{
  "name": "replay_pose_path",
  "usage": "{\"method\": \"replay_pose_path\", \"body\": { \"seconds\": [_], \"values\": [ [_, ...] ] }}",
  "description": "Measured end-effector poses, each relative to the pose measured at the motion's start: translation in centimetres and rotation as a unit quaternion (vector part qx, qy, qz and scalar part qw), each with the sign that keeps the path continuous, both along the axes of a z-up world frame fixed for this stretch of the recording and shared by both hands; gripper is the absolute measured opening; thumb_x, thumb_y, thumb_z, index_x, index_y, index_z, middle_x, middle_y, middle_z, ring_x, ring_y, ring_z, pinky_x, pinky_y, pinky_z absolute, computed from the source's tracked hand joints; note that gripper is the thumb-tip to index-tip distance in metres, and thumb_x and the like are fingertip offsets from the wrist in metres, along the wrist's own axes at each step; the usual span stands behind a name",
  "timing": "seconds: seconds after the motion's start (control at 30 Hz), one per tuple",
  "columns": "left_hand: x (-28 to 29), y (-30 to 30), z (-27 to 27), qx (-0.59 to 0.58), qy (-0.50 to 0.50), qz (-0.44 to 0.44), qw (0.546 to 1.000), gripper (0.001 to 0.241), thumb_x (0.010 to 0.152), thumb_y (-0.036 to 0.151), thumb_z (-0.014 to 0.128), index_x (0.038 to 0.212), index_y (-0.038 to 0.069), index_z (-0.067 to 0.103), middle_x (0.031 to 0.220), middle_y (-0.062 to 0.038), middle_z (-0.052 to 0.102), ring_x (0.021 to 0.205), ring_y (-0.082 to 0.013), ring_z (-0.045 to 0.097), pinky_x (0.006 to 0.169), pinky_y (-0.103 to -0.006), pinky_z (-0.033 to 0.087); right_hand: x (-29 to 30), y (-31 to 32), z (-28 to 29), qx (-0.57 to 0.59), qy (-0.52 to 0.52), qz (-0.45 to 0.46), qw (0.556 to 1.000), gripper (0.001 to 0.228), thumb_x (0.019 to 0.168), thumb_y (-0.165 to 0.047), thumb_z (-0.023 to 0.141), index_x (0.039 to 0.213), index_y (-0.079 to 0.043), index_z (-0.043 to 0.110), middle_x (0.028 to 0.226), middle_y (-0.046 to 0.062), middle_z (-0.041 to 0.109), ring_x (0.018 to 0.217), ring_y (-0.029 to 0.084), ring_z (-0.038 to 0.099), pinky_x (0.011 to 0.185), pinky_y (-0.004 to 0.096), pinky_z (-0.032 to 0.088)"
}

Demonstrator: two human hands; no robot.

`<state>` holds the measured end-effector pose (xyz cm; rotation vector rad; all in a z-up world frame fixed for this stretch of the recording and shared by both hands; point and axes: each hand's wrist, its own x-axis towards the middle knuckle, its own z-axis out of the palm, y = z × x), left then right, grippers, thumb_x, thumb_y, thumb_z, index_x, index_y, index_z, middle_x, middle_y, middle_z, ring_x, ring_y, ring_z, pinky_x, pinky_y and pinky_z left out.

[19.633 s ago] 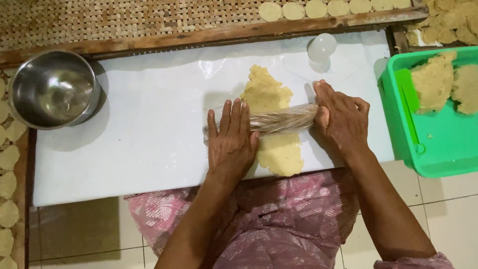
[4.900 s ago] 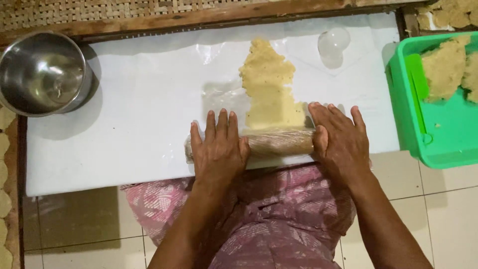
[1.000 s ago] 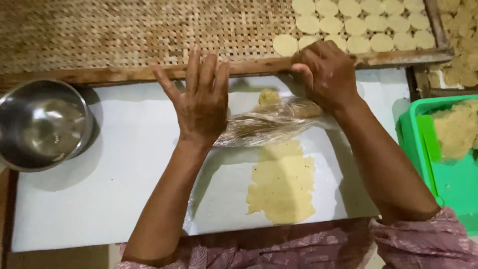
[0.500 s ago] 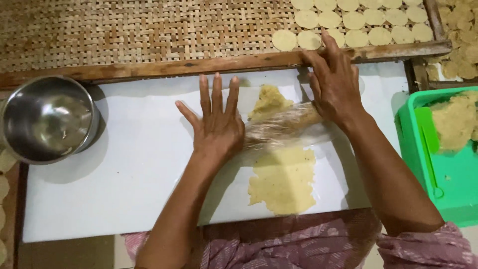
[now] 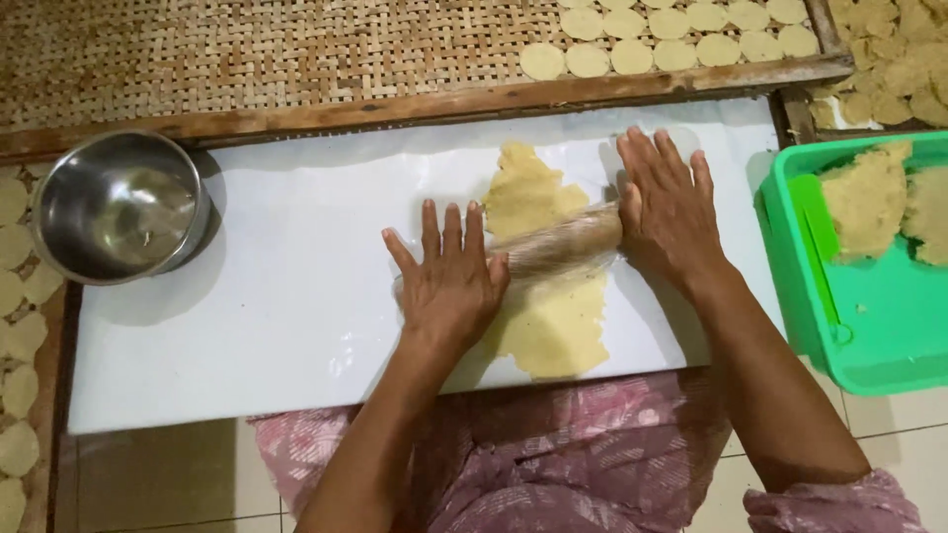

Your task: Roll out dough and cut into circular shapes using a round cutter.

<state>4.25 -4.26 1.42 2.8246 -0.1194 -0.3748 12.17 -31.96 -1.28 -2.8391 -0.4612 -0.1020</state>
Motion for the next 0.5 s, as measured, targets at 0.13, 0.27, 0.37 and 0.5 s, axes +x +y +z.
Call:
{"method": "replay_pose_path", "body": {
  "seconds": [0.13,0.27,0.37,0.5],
  "values": [
    [-3.0,-0.6,-0.7,0.005,-0.092,-0.033,0.995,0.072,0.105,0.048,0.033,0.158,-0.001,0.029,0.151,-0.028,0.044,0.15,-0.046,0.026,0.11,-0.0826,0.004,-3.5,-1.0,0.0,0.015,0.004,-0.014,1.0,0.058,0.11,-0.033,0.023,0.167,-0.021,0.027,0.167,0.01,0.034,0.155,0.032,0.026,0.122,0.062,0.008],
    [-4.1,0.0,-2.8,0.034,-0.225,-0.103,0.968,0.088,0.088,0.049,0.067,0.155,0.001,0.037,0.129,-0.02,0.058,0.136,-0.042,0.047,0.11,-0.0822,0.015,-6.2,-2.1,1.2,-0.031,0.0,-0.014,0.999,0.061,0.111,-0.044,0.023,0.166,-0.018,0.027,0.166,0.013,0.036,0.155,0.036,0.027,0.123,0.066,0.007],
    [-3.3,0.9,-4.7,0.032,-0.238,-0.125,0.963,0.091,0.078,0.044,0.08,0.151,0.005,0.042,0.117,-0.014,0.062,0.123,-0.0364,0.057,0.11,-0.0788,0.021,-7.5,-2.4,1.9,-0.05,-0.025,0.023,0.998,0.063,0.108,-0.047,0.037,0.166,-0.022,0.03,0.165,0.013,0.038,0.154,0.037,0.029,0.121,0.07,0.008],
    [-3.2,1.6,-3.1,0.026,-0.24,-0.145,0.96,0.081,0.08,0.043,0.081,0.146,0.009,0.047,0.11,-0.009,0.063,0.11,-0.0306,0.065,0.11,-0.0661,0.035,-9.8,-2.3,3.2,0.003,-0.199,0.082,0.977,0.049,0.102,-0.042,0.066,0.14,-0.012,0.059,0.162,0.017,0.046,0.15,0.042,0.038,0.121,0.068,0.012]
  ]
}}
